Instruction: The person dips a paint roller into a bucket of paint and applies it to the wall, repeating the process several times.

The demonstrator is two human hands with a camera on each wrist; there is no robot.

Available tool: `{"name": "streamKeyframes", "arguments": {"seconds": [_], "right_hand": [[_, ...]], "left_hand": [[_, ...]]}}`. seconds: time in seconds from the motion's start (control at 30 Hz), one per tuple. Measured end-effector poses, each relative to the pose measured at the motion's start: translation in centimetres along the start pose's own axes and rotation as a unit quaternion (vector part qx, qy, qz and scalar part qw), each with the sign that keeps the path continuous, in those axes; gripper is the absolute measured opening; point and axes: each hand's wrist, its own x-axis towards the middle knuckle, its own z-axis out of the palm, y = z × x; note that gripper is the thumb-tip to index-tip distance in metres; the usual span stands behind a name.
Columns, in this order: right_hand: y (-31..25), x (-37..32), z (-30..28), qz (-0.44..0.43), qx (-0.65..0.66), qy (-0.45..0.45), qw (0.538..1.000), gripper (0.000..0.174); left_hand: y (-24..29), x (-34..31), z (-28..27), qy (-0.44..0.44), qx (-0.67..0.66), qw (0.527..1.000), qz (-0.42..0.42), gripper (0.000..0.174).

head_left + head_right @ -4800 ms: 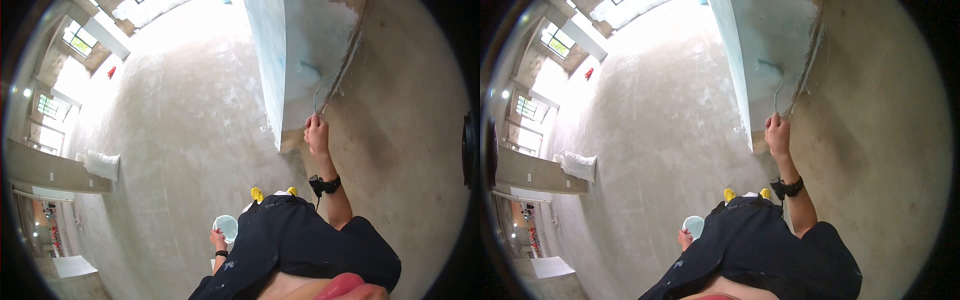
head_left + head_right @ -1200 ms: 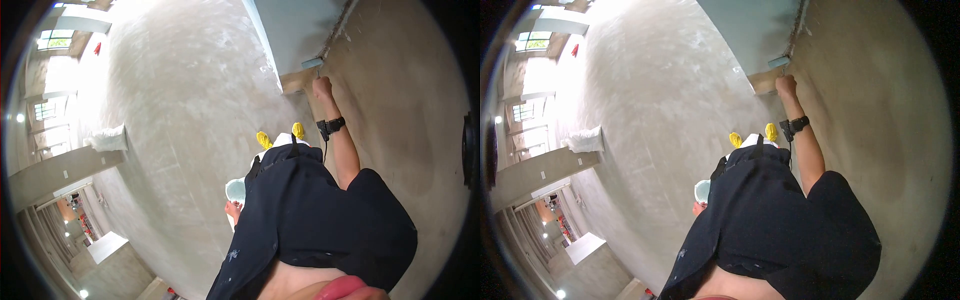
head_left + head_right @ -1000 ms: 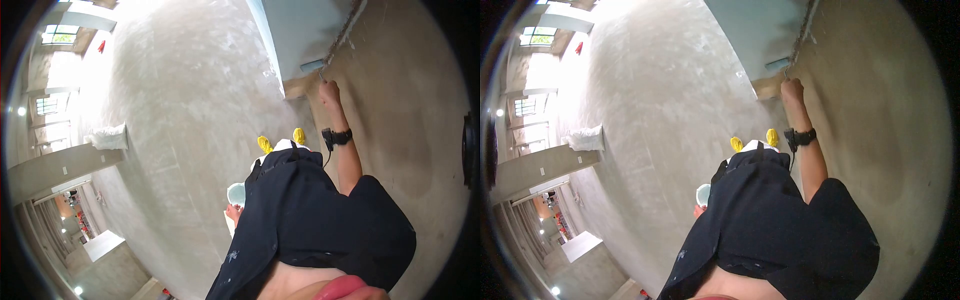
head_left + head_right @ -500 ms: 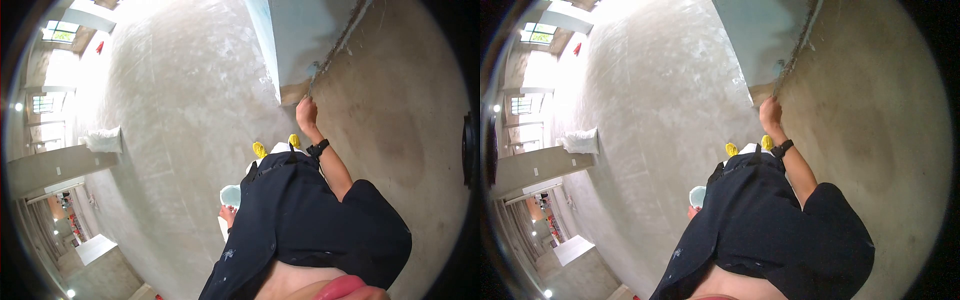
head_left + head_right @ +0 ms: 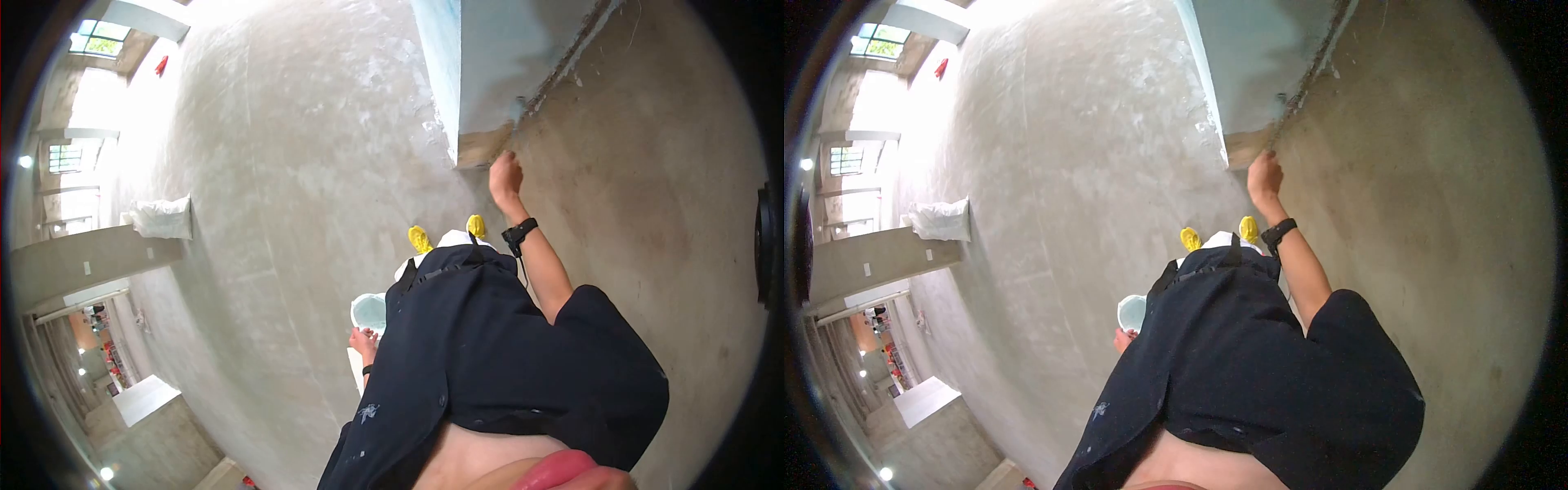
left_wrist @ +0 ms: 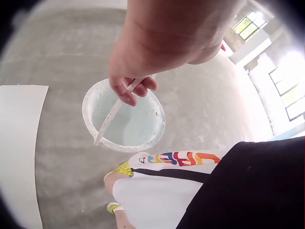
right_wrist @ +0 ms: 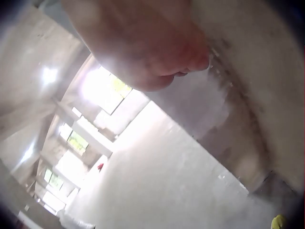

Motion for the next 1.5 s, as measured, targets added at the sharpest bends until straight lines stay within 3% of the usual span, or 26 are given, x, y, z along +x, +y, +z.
{"name": "streamKeyframes", "arguments": {"seconds": [0.03,0.2,0.27,0.33,0.4,0.57,0.67,0.73,0.93,1.13,1.33,1.43,1.5], "right_hand": [[-0.3,-0.8,0.1,-0.017,-0.009,-0.035,0.999,0.024],[1.8,0.7,-0.7,0.020,-0.023,-0.042,0.999,0.021],[2.5,1.4,-1.3,0.032,0.032,0.031,0.998,0.026],[2.2,1.2,-1.0,0.029,0.032,0.031,0.999,0.027],[0.9,0.0,-0.2,0.006,-0.003,-0.033,0.999,0.025],[0.3,-2.1,0.2,-0.037,-0.013,-0.072,0.997,0.028],[0.8,-2.1,1.1,-0.060,-0.024,-0.074,0.995,0.027],[1.6,-1.5,2.0,-0.002,-0.017,-0.038,0.999,0.024],[3.0,1.0,3.1,0.054,0.037,-0.006,0.998,0.023],[3.2,-1.3,5.9,-0.003,0.007,-0.084,0.996,0.024],[5.5,2.0,5.4,0.043,0.065,-0.031,0.996,0.024],[4.3,2.4,4.8,0.024,0.051,-0.065,0.996,0.026],[2.8,2.2,3.7,0.003,0.043,-0.141,0.989,0.027]], "left_hand": [[-0.1,0.1,-0.2,-0.001,-0.010,1.000,0.000,0.024],[0.0,-0.2,-0.5,0.007,-0.018,1.000,-0.001,0.025],[0.0,-0.4,-0.8,-0.014,-0.028,0.999,0.010,0.026],[-0.6,0.1,-0.8,-0.004,-0.025,1.000,-0.010,0.026],[-0.9,0.3,-1.1,0.006,-0.028,0.999,-0.015,0.026],[-1.2,0.6,-1.6,0.014,-0.039,0.999,-0.022,0.026],[-1.0,-0.5,-0.6,0.057,-0.109,0.992,-0.012,0.037],[-0.7,-1.8,-0.4,0.072,-0.087,0.994,0.002,0.035],[-0.8,-2.3,-1.0,0.047,-0.035,0.998,-0.004,0.029],[-0.5,-1.8,-0.7,0.074,-0.072,0.995,-0.004,0.035],[-1.3,-0.9,-2.2,0.068,-0.092,0.993,-0.040,0.036],[-1.5,-0.6,-2.2,0.052,-0.114,0.992,-0.036,0.032],[-0.6,-1.6,-1.9,0.060,-0.103,0.992,-0.030,0.030]]}}
